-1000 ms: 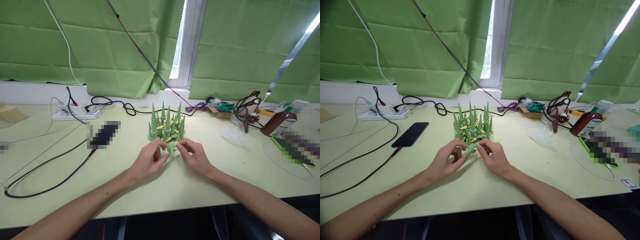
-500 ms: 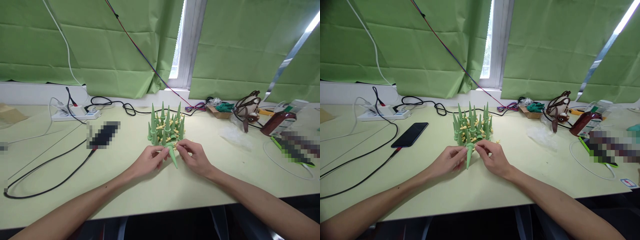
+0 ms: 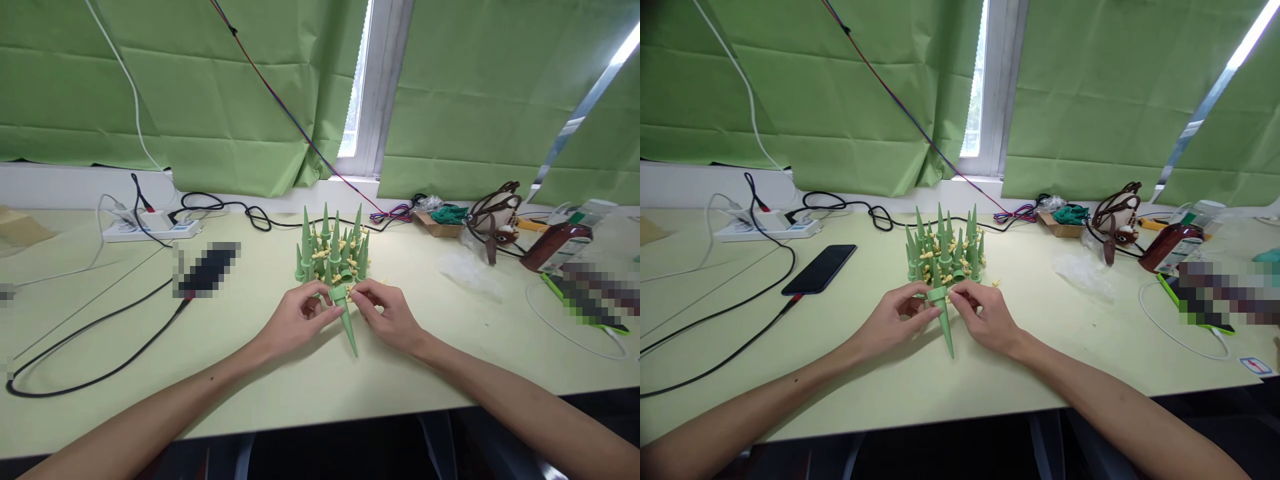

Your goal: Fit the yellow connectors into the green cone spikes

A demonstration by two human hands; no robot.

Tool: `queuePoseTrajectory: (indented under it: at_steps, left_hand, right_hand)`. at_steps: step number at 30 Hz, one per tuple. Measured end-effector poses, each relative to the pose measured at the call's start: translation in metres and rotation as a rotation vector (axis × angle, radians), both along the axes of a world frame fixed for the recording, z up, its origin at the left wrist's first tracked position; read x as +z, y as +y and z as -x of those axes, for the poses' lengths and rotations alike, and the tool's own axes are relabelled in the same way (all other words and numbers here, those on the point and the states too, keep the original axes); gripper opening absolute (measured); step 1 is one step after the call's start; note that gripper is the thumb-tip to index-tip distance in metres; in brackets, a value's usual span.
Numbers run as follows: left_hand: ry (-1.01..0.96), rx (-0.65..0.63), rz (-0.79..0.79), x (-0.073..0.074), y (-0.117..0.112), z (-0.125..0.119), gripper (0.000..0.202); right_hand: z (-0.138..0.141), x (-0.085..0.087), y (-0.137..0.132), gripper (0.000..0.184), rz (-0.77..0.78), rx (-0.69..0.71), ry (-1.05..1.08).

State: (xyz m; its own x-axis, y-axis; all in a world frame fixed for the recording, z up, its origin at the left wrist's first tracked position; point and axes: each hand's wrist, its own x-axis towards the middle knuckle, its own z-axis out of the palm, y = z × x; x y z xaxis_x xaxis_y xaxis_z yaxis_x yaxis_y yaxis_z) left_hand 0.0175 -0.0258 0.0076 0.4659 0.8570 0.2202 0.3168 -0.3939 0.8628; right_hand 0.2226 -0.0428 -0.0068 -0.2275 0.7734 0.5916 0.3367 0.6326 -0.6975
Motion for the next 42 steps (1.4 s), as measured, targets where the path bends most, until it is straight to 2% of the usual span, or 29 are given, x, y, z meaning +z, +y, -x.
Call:
queuePoseTrajectory:
  at_steps: [10,16,27,32,35,40,42]
  left_hand:
    - [-0.017,-0.031,-0.478,-0.0036,0.0002,0.0036,0.017]
    - [0.011,-0.070,-0.589,-0.0052,-0.0002,0.0046,0.012]
    - [0.008,-0.153,-0.785,-0.0080,0.0014,0.0066,0.021]
    - [0.023,-0.154,-0.766,-0.0072,0.0009,0.0061,0.020]
    - [0.019,-0.122,-0.704,-0.0079,0.0012,0.0061,0.019]
    - [0.033,-0.012,-0.403,-0.0047,0.0005,0.0043,0.005]
    - [0.018,-0.001,-0.257,-0.0010,0.0002,0.0027,0.014]
  right_hand:
    - [0.0007,0.0034,-0.0020,0.022,0.002,0.032,-0.008]
    - [0.0004,0.0043,-0.0033,0.023,0.024,0.042,-0.017]
    - [0.0016,0.0037,-0.0032,0.024,0.051,0.072,0.001]
    - [0.0019,0.0035,-0.0041,0.023,0.047,0.075,0.000]
    - [0.0013,0.0029,-0.0030,0.022,0.041,0.061,0.006]
    - [-0.0005,0.0012,-0.0021,0.020,0.007,-0.001,0.011]
    - [-0.0007,0.0007,-0.0020,0.019,-0.005,-0.008,0.015]
